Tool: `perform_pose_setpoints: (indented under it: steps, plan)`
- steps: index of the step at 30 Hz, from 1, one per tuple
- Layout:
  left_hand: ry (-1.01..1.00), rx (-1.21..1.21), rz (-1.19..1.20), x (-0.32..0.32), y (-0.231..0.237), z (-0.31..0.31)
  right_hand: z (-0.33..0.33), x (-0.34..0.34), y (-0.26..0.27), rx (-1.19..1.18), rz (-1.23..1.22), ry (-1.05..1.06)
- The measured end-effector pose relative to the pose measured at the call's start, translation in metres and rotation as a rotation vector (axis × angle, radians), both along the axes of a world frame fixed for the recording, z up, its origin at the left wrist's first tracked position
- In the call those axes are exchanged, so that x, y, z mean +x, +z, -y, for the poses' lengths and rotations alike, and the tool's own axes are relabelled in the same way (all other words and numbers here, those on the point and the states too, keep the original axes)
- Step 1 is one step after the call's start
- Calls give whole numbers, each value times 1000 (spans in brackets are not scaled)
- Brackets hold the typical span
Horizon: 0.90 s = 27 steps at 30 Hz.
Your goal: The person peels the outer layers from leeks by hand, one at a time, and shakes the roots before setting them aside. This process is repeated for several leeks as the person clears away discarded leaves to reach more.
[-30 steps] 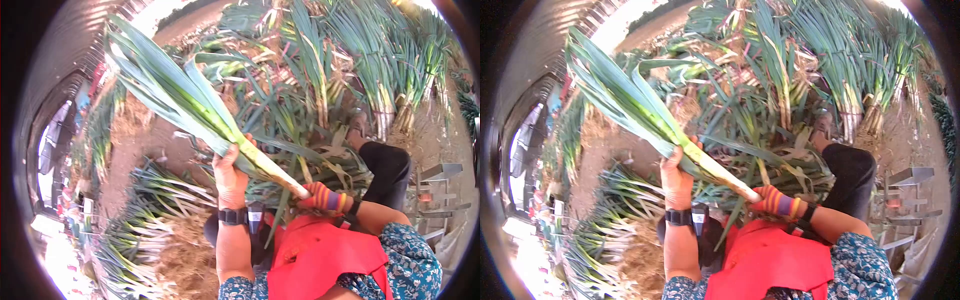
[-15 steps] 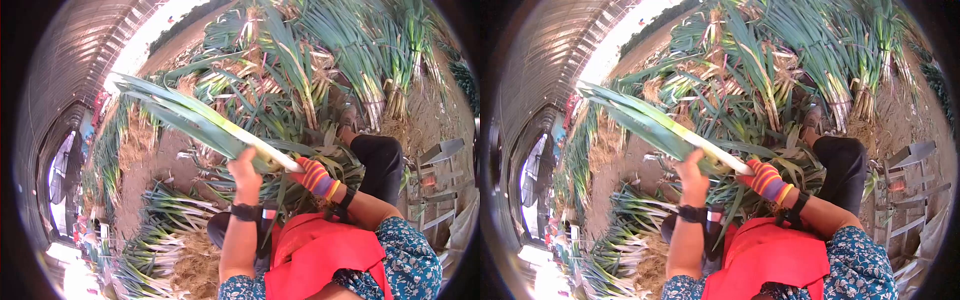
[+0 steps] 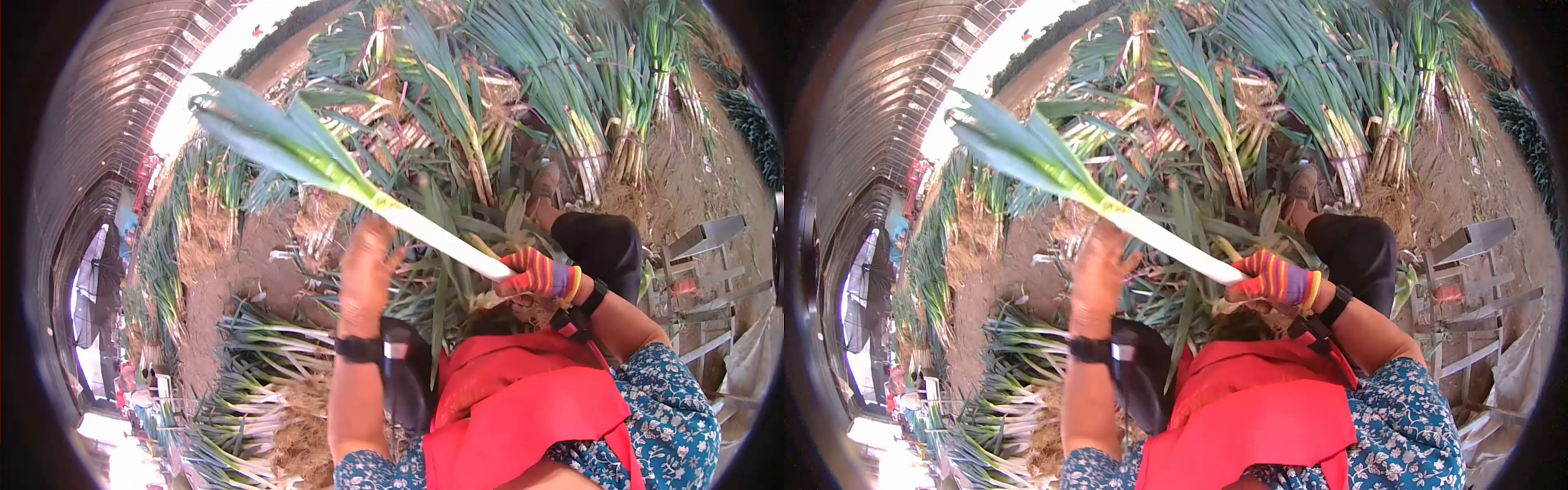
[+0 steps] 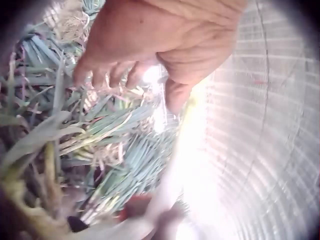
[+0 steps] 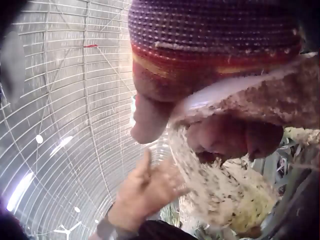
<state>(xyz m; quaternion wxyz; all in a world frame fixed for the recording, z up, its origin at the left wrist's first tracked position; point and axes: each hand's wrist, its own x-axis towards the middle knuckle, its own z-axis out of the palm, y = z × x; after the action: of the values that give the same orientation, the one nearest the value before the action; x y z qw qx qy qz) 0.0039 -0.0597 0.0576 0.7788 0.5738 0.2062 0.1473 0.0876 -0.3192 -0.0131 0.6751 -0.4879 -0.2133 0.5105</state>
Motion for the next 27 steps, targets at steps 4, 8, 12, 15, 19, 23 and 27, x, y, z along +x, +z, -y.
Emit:
perform_pose_setpoints:
  steps: [4, 8, 12, 15, 19, 23, 27]
  plan:
    - [-154, -281, 122, -3, 2, -41, -3, 6, -46, -202, 557, 125]
    - [150, -317, 12, -6, -17, -11, -56, 6, -27, -221, 1163, -269]
    - [240, -105, 56, -13, -24, 18, -115, -7, 18, -26, 896, -266]
    - [313, 81, 65, -22, -22, 22, -130, -17, 34, -232, 441, -90]
    - [288, 281, -28, -33, -17, 32, -131, -31, 33, -91, 601, -228]
    - [353, 226, 2, -42, -16, 42, -122, -34, 32, -185, 891, -234]
    - [365, 253, 52, -52, 2, 35, -106, -16, -33, -51, 306, -199]
